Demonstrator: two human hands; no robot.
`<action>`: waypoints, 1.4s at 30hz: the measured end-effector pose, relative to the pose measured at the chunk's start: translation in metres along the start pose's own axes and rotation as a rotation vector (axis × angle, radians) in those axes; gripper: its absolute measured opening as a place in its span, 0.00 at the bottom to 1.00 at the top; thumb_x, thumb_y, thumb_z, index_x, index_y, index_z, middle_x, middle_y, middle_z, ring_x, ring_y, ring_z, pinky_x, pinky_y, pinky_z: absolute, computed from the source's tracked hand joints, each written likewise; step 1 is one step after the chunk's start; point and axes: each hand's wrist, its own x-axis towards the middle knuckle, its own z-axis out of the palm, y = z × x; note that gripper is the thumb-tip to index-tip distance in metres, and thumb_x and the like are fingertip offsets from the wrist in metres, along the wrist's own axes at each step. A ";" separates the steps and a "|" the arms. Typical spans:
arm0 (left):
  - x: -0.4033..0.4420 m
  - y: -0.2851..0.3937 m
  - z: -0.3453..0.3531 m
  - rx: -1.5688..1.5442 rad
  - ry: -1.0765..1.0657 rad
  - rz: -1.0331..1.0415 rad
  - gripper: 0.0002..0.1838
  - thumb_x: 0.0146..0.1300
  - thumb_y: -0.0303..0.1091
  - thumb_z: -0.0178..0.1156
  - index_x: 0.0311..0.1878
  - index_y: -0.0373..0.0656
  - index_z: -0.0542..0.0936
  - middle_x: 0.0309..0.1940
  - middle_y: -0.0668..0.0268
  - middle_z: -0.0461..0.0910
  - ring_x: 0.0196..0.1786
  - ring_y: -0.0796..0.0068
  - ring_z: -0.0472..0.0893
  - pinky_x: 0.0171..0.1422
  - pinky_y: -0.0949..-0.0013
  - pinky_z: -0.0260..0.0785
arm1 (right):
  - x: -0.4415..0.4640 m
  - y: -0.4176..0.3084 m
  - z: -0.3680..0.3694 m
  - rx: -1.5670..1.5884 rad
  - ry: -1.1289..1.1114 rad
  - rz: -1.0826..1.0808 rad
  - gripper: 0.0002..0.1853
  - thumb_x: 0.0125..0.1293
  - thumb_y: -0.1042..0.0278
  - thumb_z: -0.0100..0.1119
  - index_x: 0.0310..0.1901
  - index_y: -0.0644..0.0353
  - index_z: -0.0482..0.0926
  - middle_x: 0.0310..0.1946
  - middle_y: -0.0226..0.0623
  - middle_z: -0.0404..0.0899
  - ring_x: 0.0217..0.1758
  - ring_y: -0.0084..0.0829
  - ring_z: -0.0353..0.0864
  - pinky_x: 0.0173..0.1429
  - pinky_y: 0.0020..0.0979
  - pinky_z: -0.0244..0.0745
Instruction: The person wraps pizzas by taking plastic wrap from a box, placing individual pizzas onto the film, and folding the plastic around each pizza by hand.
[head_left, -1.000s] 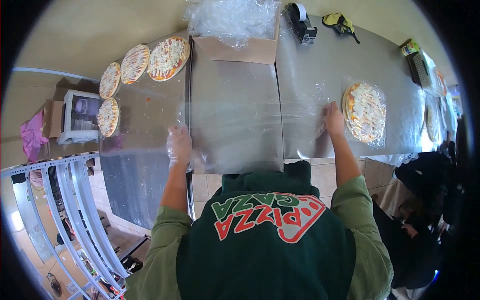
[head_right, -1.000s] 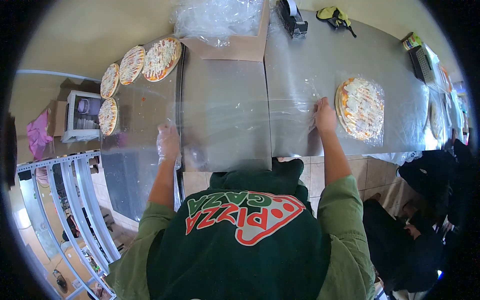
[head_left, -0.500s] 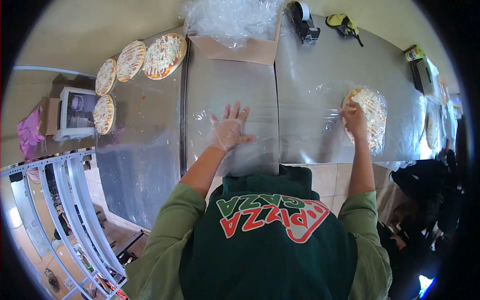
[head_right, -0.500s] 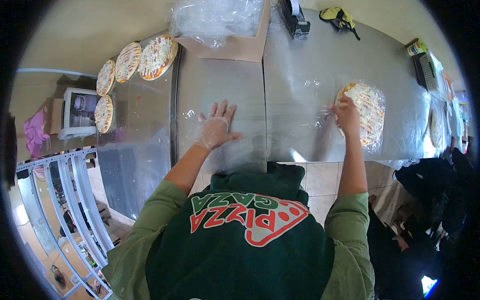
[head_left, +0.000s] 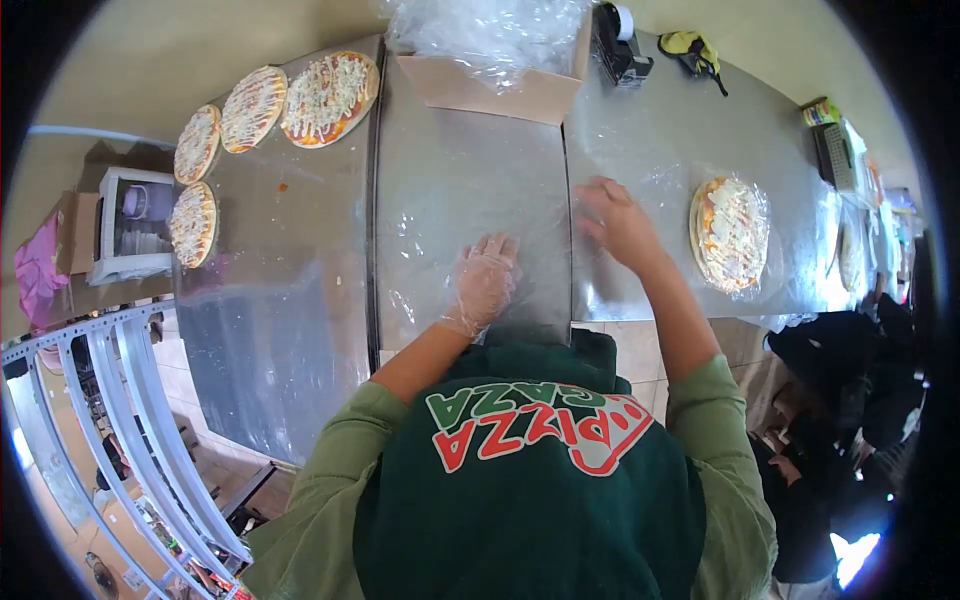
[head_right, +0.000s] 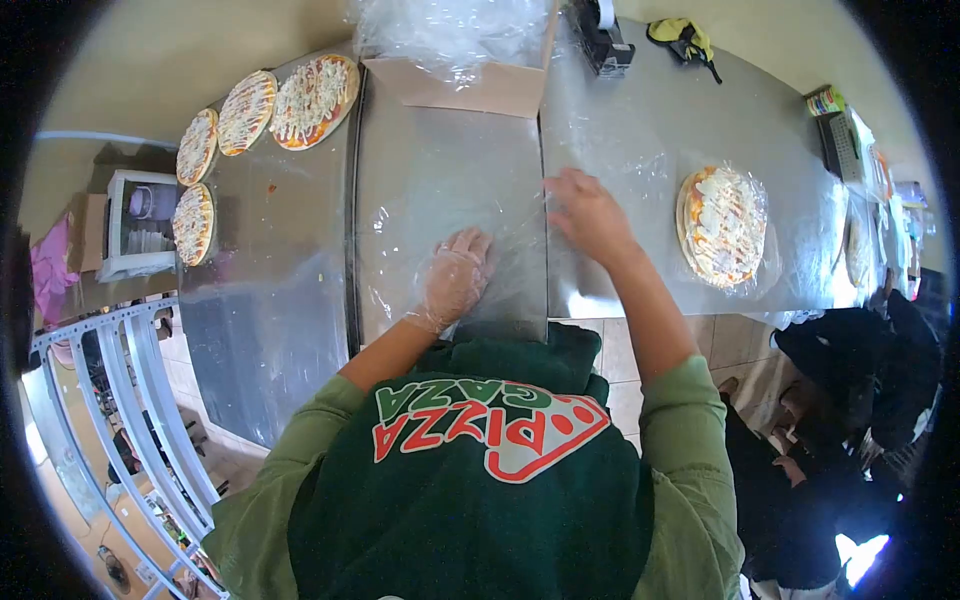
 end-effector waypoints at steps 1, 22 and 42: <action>-0.008 0.004 -0.015 0.051 -0.003 -0.050 0.49 0.46 0.61 0.62 0.69 0.51 0.55 0.71 0.59 0.46 0.72 0.52 0.49 0.64 0.33 0.48 | -0.002 0.005 -0.003 -0.102 -0.084 0.181 0.39 0.47 0.64 0.68 0.63 0.45 0.61 0.65 0.48 0.55 0.67 0.46 0.58 0.64 0.44 0.61; -0.182 -0.350 -0.218 -2.017 2.013 -1.217 0.32 0.63 0.60 0.39 0.55 0.41 0.72 0.45 0.59 0.76 0.50 0.62 0.73 0.61 0.57 0.58 | -0.022 0.058 0.014 0.008 -0.168 0.250 0.30 0.44 0.87 0.39 0.54 0.63 0.67 0.54 0.48 0.70 0.62 0.45 0.65 0.67 0.36 0.57; -0.122 -0.491 -0.144 -2.252 1.375 0.707 0.32 0.65 0.53 0.41 0.65 0.40 0.60 0.66 0.53 0.58 0.68 0.49 0.57 0.69 0.38 0.47 | -0.022 0.039 0.010 -0.085 -0.124 0.410 0.29 0.51 0.77 0.57 0.59 0.58 0.67 0.57 0.44 0.69 0.61 0.41 0.68 0.62 0.36 0.65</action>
